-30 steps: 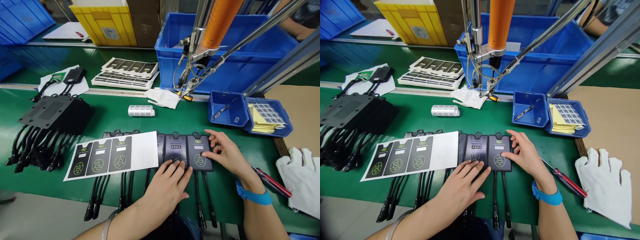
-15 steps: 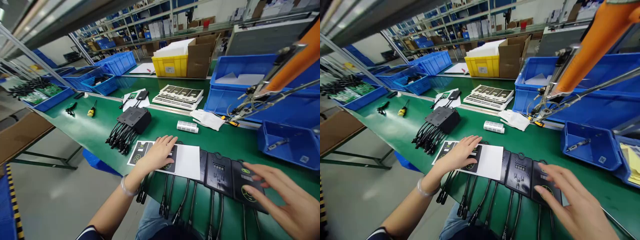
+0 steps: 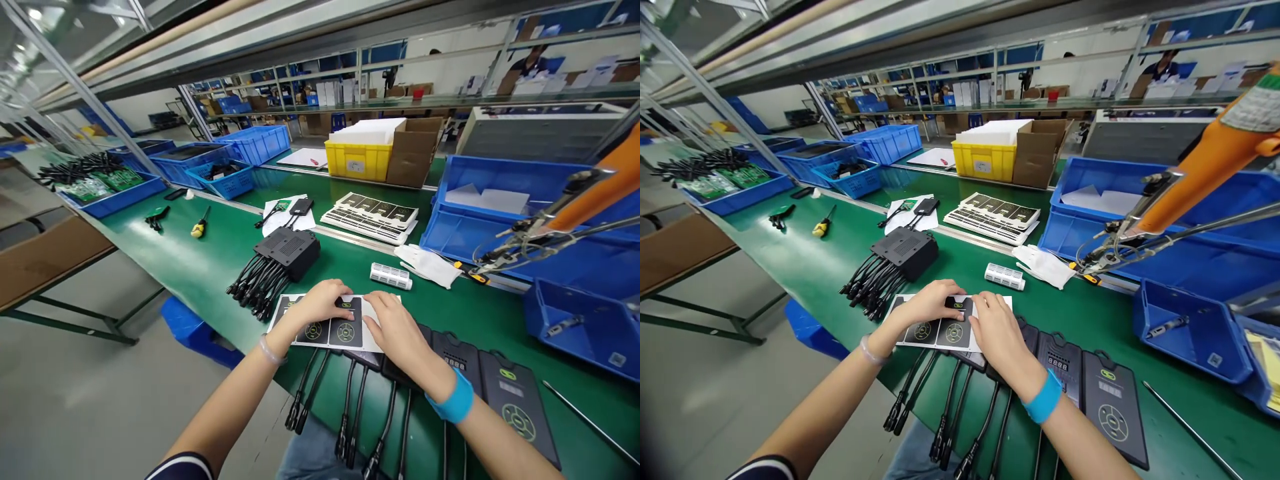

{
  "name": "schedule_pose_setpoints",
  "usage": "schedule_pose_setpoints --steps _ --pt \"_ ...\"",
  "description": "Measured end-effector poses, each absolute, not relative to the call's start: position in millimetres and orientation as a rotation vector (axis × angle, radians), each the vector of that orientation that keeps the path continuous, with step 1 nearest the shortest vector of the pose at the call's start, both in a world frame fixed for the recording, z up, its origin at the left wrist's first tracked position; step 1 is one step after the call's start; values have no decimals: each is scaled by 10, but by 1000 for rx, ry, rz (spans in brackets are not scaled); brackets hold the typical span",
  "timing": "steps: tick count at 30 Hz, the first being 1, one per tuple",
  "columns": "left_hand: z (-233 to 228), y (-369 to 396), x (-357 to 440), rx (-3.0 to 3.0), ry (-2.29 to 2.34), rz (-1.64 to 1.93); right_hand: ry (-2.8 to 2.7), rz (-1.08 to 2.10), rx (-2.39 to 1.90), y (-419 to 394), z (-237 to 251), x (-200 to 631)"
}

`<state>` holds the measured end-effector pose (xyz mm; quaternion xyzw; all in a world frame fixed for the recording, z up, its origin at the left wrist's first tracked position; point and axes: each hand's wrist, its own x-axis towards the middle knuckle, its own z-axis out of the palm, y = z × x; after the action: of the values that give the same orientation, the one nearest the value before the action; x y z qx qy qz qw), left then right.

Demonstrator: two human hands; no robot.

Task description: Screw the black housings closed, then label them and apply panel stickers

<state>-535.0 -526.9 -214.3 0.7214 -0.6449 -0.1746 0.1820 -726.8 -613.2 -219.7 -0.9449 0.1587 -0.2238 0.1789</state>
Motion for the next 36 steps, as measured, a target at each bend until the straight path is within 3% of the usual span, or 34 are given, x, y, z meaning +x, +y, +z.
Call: schedule_pose_setpoints --steps 8,18,21,24,30,36 --pt "-1959 -5292 -5305 1769 -1423 -633 494 -921 -2568 -6193 -2148 -6982" --pt "-1604 -5243 -5284 1614 -1338 -924 265 -1264 -2600 -6032 -1962 -7033" --pt "-1577 -5329 -5188 1797 -1411 -813 91 -1258 -2697 -5821 -1838 -7273" --pt "-1584 -5457 -5139 2081 -1547 -550 78 -1240 -2493 -5651 -1645 -7621" --pt "-1755 -5403 -5731 2248 -1872 68 770 -955 -1858 -6077 -1518 -8432" --pt "-2059 -4944 -6757 1737 -2238 -153 1033 -618 -1511 -6656 -1970 -8794"
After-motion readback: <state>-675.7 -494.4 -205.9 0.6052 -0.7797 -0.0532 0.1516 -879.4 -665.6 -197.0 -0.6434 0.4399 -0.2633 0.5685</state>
